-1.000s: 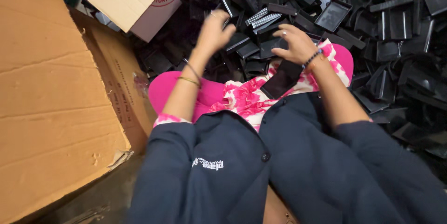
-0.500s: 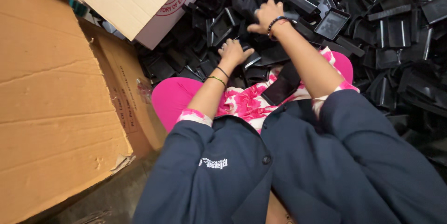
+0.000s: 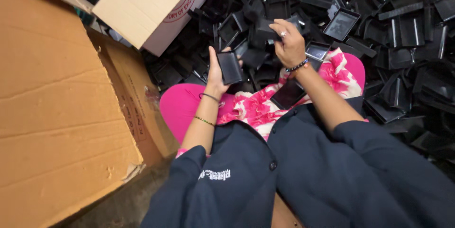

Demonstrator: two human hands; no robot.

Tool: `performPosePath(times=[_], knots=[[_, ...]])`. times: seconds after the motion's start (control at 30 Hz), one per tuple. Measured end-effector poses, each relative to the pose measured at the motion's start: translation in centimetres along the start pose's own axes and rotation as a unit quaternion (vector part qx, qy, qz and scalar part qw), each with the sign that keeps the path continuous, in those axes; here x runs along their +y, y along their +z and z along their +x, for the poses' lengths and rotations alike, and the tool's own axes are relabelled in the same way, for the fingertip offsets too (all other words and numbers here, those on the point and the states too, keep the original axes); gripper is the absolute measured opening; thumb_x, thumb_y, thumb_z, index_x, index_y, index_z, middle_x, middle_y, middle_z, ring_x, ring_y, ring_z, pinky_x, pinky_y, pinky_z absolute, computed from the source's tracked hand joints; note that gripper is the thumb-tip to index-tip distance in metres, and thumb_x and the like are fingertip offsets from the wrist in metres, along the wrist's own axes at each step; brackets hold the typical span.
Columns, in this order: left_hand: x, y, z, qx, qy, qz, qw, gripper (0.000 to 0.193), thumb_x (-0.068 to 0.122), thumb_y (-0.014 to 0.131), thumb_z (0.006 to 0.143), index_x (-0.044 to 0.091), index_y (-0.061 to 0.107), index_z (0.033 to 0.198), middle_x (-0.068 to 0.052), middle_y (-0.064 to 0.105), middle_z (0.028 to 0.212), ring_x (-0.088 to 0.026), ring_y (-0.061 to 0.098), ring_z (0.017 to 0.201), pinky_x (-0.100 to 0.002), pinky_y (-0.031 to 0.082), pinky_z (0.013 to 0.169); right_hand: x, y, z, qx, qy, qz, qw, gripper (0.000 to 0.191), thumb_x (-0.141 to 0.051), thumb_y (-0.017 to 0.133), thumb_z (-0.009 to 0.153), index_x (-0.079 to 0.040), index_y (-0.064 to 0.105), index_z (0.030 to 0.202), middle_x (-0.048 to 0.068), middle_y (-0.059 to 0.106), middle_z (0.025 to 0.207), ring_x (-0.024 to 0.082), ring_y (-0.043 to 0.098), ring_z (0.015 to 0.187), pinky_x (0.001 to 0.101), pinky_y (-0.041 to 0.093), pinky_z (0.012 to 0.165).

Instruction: The person sits cross-legged on the floor and repeatedly picks up small black plastic components from a large pile. They inspect each item by turning it over in their hands and then place it into a nearby cardboard box. The process continues with one item at a time.

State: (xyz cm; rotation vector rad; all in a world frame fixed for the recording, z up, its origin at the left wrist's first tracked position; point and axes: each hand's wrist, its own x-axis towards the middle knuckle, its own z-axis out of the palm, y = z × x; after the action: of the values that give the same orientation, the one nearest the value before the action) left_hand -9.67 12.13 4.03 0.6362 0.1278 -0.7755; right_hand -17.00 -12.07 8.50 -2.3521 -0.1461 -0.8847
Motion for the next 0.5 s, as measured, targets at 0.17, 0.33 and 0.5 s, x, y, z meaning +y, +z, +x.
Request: performPosePath(times=[0.17, 0.33, 0.5], knots=[[-1.2, 1.0, -1.0, -0.025, -0.045, -0.105, 0.993, 0.081, 0.077, 0.042, 0.093, 0.006, 0.058, 0.129, -0.013, 0.071, 0.114, -0.028, 0.071, 0.101, -0.042, 0.060, 0.089, -5.8, 1.7, -1.9, -0.041, -0.021, 0.164, 0.985, 0.058, 0.011, 0.058, 0.076, -0.008, 0.066, 0.130, 0.020, 0.066, 0.135, 0.039, 0.067, 0.128, 0.0434, 0.054, 0.112], [-0.8, 2.3, -0.7, 0.066, 0.135, 0.041, 0.988, 0.068, 0.065, 0.046, 0.098, 0.014, 0.053, 0.142, -0.006, 0.066, 0.115, -0.018, 0.066, 0.102, -0.036, 0.057, 0.089, -8.1, 1.7, -2.5, -0.153, 0.009, 0.233, 0.960, 0.065, -0.008, 0.082, 0.079, 0.000, 0.057, 0.139, 0.028, 0.056, 0.141, 0.038, 0.060, 0.127, 0.0418, 0.050, 0.103], [-1.5, 3.0, -1.3, 0.039, 0.226, 0.116, 0.966, 0.069, 0.062, 0.039, 0.104, 0.010, 0.051, 0.148, -0.003, 0.065, 0.116, -0.013, 0.062, 0.102, -0.029, 0.054, 0.092, -8.9, 2.7, -3.7, -0.151, 0.226, 0.325, 0.906, 0.066, -0.020, 0.085, 0.087, -0.001, 0.054, 0.143, 0.010, 0.068, 0.122, 0.014, 0.067, 0.109, 0.0300, 0.057, 0.095]])
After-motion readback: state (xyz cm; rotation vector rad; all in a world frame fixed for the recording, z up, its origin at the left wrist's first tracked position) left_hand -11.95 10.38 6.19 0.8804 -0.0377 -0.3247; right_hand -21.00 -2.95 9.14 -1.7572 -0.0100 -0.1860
